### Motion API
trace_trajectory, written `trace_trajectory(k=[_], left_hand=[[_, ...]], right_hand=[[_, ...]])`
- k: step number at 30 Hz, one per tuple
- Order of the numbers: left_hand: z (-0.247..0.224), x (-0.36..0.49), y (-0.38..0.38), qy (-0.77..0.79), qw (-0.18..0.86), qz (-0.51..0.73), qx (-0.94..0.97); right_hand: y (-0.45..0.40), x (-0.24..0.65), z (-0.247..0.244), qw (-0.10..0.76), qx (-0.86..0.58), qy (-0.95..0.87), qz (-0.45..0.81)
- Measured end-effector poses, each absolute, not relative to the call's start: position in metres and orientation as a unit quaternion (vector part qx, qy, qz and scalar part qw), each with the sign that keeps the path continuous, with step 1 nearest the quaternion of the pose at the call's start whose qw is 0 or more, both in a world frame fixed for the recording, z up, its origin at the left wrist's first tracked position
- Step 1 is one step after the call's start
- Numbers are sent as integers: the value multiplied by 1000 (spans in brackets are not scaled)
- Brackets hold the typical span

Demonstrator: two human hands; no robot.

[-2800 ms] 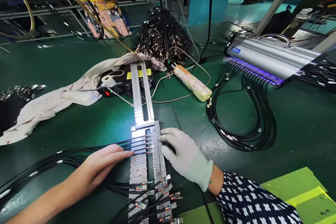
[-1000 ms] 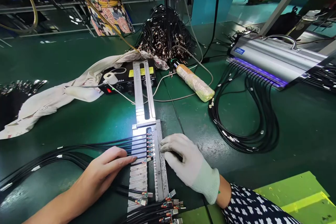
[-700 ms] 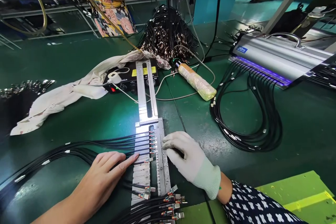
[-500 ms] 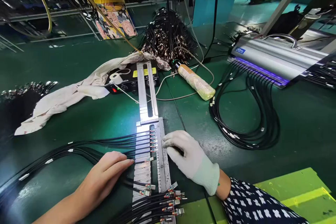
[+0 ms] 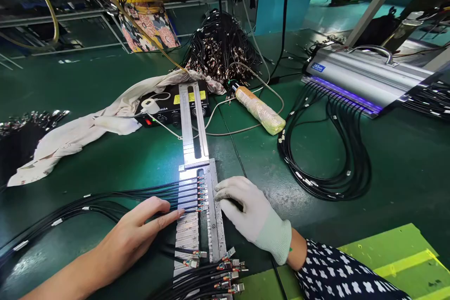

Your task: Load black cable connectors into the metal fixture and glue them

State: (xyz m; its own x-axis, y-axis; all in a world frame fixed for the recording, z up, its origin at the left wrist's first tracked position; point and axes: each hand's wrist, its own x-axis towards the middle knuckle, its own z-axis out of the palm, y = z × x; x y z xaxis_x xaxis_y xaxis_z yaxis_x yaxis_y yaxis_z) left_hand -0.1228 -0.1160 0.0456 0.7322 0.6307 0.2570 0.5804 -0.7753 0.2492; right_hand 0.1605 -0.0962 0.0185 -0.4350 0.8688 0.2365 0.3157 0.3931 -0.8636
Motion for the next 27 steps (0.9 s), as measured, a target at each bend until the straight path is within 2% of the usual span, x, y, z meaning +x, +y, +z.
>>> trace_trajectory(k=[27], left_hand=[[31,-127,-119,310,133,175,925]], right_hand=[[-95,160,21,353,-403,-748,393]])
